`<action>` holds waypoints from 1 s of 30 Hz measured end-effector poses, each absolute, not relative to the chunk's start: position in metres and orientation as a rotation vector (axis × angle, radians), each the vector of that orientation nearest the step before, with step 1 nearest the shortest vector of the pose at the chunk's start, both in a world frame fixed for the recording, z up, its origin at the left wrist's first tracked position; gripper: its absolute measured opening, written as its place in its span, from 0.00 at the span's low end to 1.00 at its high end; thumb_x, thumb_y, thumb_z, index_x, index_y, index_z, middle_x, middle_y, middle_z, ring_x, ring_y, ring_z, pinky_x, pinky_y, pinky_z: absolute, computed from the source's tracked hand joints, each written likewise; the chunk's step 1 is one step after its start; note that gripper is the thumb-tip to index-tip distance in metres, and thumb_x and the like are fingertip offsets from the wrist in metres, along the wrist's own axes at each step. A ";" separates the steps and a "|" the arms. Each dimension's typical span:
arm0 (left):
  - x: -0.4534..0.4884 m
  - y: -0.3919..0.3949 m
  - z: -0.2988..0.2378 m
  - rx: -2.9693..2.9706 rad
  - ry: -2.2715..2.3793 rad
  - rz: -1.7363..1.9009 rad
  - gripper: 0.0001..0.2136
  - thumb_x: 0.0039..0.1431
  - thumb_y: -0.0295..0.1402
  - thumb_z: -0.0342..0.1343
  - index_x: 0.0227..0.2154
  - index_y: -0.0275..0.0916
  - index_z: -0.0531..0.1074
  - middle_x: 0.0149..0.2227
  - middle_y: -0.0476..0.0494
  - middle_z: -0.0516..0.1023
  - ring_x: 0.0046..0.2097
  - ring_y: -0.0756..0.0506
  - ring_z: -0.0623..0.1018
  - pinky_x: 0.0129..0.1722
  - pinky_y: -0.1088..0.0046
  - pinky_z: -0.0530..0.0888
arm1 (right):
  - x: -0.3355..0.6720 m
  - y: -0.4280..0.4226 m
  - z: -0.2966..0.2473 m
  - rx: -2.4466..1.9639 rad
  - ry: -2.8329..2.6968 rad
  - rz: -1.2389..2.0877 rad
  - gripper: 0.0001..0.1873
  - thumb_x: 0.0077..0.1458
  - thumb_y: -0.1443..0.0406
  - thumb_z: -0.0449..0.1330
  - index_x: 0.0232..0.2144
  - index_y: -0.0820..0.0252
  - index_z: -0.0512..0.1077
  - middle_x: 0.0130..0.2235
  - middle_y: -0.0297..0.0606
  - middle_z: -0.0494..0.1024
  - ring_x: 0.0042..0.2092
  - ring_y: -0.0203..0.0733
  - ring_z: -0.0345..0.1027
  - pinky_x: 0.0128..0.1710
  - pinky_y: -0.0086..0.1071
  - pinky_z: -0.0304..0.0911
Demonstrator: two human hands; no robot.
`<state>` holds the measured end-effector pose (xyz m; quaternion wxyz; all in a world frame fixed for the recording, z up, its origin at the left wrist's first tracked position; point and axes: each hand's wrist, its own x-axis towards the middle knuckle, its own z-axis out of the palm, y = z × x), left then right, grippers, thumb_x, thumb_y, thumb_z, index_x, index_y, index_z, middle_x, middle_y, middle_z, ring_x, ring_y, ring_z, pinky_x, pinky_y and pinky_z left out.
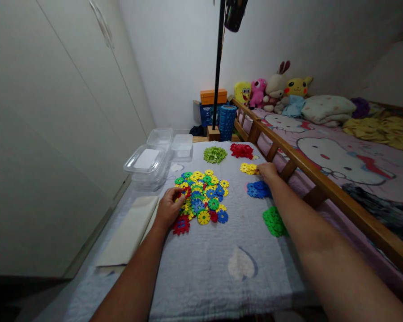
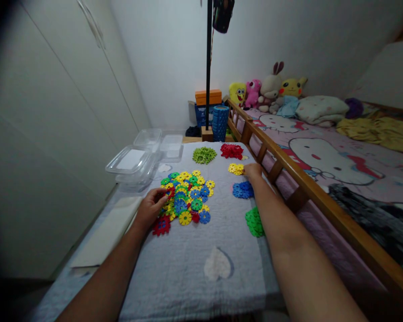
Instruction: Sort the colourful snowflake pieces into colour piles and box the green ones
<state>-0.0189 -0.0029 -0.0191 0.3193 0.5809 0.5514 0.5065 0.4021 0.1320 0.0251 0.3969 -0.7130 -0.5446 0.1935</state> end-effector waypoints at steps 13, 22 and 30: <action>-0.020 -0.001 -0.021 1.616 1.478 1.322 0.14 0.55 0.42 0.60 0.42 0.41 0.76 0.42 0.43 0.78 0.44 0.41 0.77 0.49 0.61 0.74 | 0.287 0.072 0.016 -1.610 -1.930 0.474 0.12 0.47 0.70 0.61 0.36 0.61 0.79 0.39 0.42 0.80 0.42 0.44 0.70 0.47 0.35 0.63; -0.020 -0.002 -0.018 1.649 1.501 1.281 0.14 0.57 0.42 0.58 0.42 0.40 0.75 0.44 0.42 0.77 0.47 0.41 0.77 0.51 0.60 0.73 | 0.285 0.079 0.008 -1.824 -2.001 0.434 0.08 0.49 0.69 0.62 0.34 0.62 0.77 0.36 0.39 0.78 0.40 0.40 0.67 0.40 0.29 0.59; -0.022 0.001 -0.024 1.674 1.483 1.296 0.14 0.58 0.42 0.58 0.43 0.41 0.75 0.43 0.42 0.78 0.47 0.41 0.77 0.50 0.62 0.74 | 0.338 0.109 0.032 -1.911 -1.680 0.433 0.04 0.46 0.72 0.61 0.23 0.60 0.73 0.27 0.33 0.75 0.32 0.38 0.67 0.34 0.29 0.58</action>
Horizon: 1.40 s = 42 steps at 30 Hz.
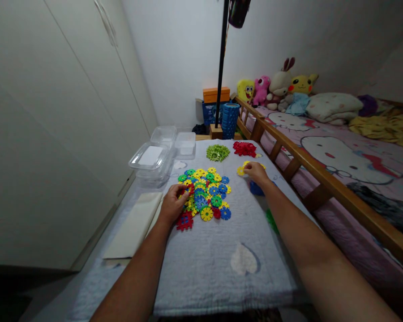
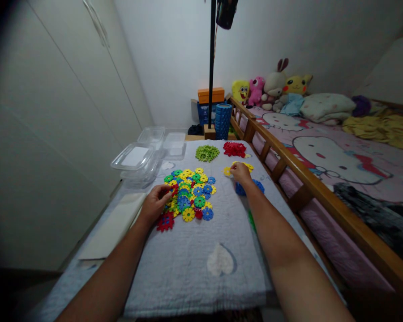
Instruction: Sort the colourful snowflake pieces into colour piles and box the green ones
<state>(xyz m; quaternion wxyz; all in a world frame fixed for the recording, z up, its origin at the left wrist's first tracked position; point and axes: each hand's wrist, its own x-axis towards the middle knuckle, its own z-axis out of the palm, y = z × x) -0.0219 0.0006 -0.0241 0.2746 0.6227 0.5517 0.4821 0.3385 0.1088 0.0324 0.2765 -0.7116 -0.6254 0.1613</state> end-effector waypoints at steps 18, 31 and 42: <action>-0.022 0.001 -0.024 1.688 1.483 1.294 0.13 0.58 0.41 0.58 0.43 0.41 0.75 0.43 0.43 0.77 0.47 0.41 0.77 0.50 0.62 0.74 | 0.348 0.116 0.038 -2.047 -1.644 0.160 0.07 0.51 0.74 0.60 0.27 0.58 0.72 0.31 0.38 0.76 0.35 0.40 0.65 0.37 0.33 0.54; -0.022 -0.001 -0.024 1.692 1.481 1.295 0.12 0.58 0.41 0.59 0.42 0.42 0.75 0.43 0.43 0.77 0.46 0.42 0.77 0.49 0.63 0.74 | 0.270 0.079 0.003 -1.761 -2.172 0.251 0.16 0.54 0.67 0.62 0.46 0.62 0.78 0.47 0.47 0.77 0.51 0.47 0.67 0.54 0.36 0.57; -0.023 0.000 -0.024 1.695 1.475 1.279 0.14 0.58 0.42 0.59 0.43 0.42 0.76 0.44 0.42 0.77 0.48 0.41 0.77 0.50 0.61 0.74 | 0.311 0.074 0.031 -1.612 -1.766 0.555 0.02 0.47 0.68 0.60 0.28 0.59 0.72 0.28 0.32 0.75 0.32 0.37 0.66 0.34 0.29 0.59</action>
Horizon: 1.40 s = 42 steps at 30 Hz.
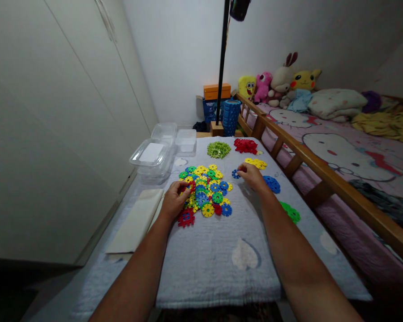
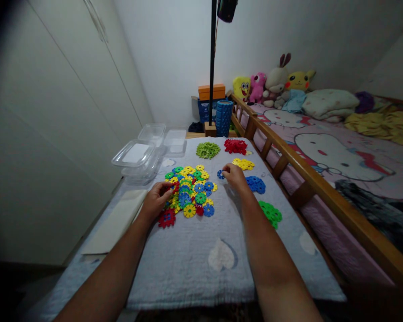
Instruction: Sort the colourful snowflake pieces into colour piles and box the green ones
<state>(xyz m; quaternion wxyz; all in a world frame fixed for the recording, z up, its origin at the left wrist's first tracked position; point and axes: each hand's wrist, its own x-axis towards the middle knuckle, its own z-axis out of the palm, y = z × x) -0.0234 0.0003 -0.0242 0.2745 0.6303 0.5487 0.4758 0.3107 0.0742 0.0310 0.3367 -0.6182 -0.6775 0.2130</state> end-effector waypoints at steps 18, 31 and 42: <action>-0.021 -0.003 -0.019 1.671 1.493 1.260 0.14 0.57 0.42 0.58 0.43 0.41 0.75 0.43 0.43 0.78 0.45 0.42 0.78 0.48 0.62 0.75 | 0.438 0.033 0.024 -1.911 -1.473 0.434 0.04 0.43 0.68 0.58 0.25 0.59 0.73 0.25 0.34 0.76 0.29 0.39 0.69 0.29 0.30 0.59; -0.022 -0.003 -0.020 1.668 1.497 1.260 0.14 0.57 0.42 0.58 0.43 0.41 0.75 0.43 0.43 0.78 0.44 0.42 0.77 0.48 0.62 0.75 | 0.361 0.029 0.039 -1.674 -1.797 0.211 0.08 0.55 0.65 0.57 0.34 0.60 0.76 0.38 0.42 0.80 0.39 0.43 0.70 0.45 0.35 0.64; -0.021 -0.002 -0.020 1.625 1.475 1.287 0.14 0.56 0.42 0.60 0.42 0.41 0.76 0.41 0.44 0.78 0.44 0.42 0.77 0.47 0.63 0.75 | 0.272 0.022 0.003 -1.568 -2.262 0.126 0.22 0.61 0.66 0.56 0.57 0.55 0.72 0.58 0.49 0.72 0.55 0.55 0.61 0.54 0.46 0.58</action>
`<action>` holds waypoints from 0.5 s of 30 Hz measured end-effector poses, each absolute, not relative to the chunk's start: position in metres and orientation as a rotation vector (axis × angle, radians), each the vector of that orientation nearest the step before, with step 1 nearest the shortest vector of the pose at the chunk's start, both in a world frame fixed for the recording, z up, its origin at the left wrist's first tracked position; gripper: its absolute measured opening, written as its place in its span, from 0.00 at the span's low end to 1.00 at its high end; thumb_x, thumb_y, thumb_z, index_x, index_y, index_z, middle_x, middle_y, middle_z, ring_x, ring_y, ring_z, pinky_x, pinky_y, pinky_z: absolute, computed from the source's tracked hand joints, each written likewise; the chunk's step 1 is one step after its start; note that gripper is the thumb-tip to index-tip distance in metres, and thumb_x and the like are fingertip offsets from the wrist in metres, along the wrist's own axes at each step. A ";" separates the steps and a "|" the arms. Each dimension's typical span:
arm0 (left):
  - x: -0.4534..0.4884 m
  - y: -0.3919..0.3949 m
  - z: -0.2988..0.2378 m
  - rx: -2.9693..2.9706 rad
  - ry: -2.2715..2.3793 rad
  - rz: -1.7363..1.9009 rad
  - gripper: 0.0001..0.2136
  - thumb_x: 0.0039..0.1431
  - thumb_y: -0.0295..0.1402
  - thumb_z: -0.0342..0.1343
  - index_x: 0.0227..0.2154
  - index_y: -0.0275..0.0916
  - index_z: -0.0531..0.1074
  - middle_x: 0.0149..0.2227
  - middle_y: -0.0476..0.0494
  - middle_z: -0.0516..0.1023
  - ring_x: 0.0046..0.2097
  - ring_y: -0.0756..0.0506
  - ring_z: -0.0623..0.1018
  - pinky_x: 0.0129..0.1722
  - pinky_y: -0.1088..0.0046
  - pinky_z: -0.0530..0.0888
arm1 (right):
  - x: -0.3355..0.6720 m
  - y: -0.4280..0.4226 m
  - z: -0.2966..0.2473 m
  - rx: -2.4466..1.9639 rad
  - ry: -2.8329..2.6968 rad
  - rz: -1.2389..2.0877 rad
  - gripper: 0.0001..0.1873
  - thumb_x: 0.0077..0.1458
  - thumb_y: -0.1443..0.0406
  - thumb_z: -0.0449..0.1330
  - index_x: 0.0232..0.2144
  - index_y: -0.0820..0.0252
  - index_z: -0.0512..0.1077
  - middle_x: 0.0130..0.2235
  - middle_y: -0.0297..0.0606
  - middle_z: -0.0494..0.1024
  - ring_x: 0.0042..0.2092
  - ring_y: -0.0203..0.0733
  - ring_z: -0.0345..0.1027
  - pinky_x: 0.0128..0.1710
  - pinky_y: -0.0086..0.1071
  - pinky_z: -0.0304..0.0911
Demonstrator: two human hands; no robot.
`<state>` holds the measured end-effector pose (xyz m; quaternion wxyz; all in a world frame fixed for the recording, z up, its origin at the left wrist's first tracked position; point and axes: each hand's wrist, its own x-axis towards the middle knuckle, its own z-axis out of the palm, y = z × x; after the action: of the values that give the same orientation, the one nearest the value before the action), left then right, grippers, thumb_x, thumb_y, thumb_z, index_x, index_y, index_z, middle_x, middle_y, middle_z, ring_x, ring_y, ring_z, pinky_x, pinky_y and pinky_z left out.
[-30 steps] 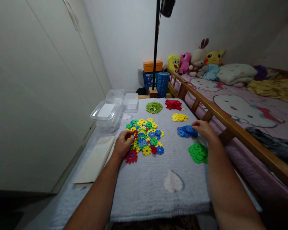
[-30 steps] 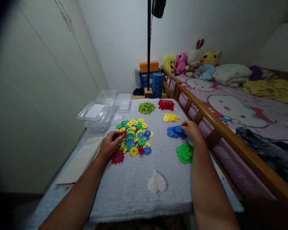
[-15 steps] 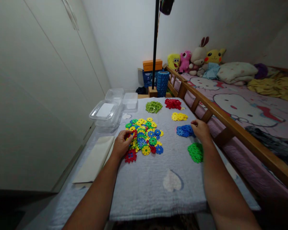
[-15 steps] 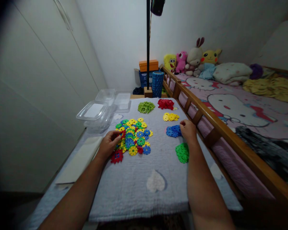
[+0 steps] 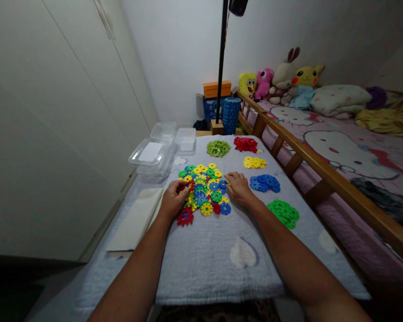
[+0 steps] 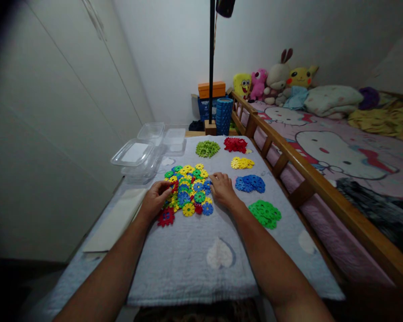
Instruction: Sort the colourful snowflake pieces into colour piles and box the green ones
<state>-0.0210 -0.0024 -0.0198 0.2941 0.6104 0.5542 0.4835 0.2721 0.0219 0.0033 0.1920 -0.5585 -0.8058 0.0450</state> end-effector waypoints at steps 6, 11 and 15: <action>-0.021 -0.003 -0.017 1.640 1.488 1.278 0.13 0.55 0.41 0.59 0.41 0.42 0.76 0.40 0.44 0.78 0.44 0.42 0.77 0.47 0.64 0.75 | 0.266 0.021 0.001 -1.588 -2.286 0.150 0.18 0.61 0.64 0.58 0.53 0.54 0.73 0.59 0.48 0.71 0.58 0.56 0.58 0.56 0.47 0.56; -0.022 -0.003 -0.017 1.667 1.498 1.264 0.13 0.56 0.41 0.59 0.42 0.41 0.76 0.41 0.43 0.78 0.45 0.42 0.77 0.47 0.62 0.75 | 0.266 0.020 0.008 -1.554 -2.188 0.205 0.11 0.57 0.65 0.60 0.44 0.56 0.75 0.50 0.47 0.75 0.53 0.54 0.62 0.52 0.44 0.58; -0.021 -0.003 -0.016 1.654 1.495 1.263 0.13 0.56 0.41 0.58 0.42 0.41 0.76 0.41 0.43 0.78 0.45 0.41 0.78 0.48 0.62 0.75 | 0.278 0.022 0.018 -1.488 -2.141 0.385 0.06 0.58 0.67 0.58 0.35 0.57 0.75 0.41 0.42 0.79 0.45 0.48 0.67 0.49 0.40 0.59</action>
<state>-0.0207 -0.0034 -0.0158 0.2858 0.6185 0.5592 0.4723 0.2785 0.0220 0.0182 0.2502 -0.5465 -0.7866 0.1415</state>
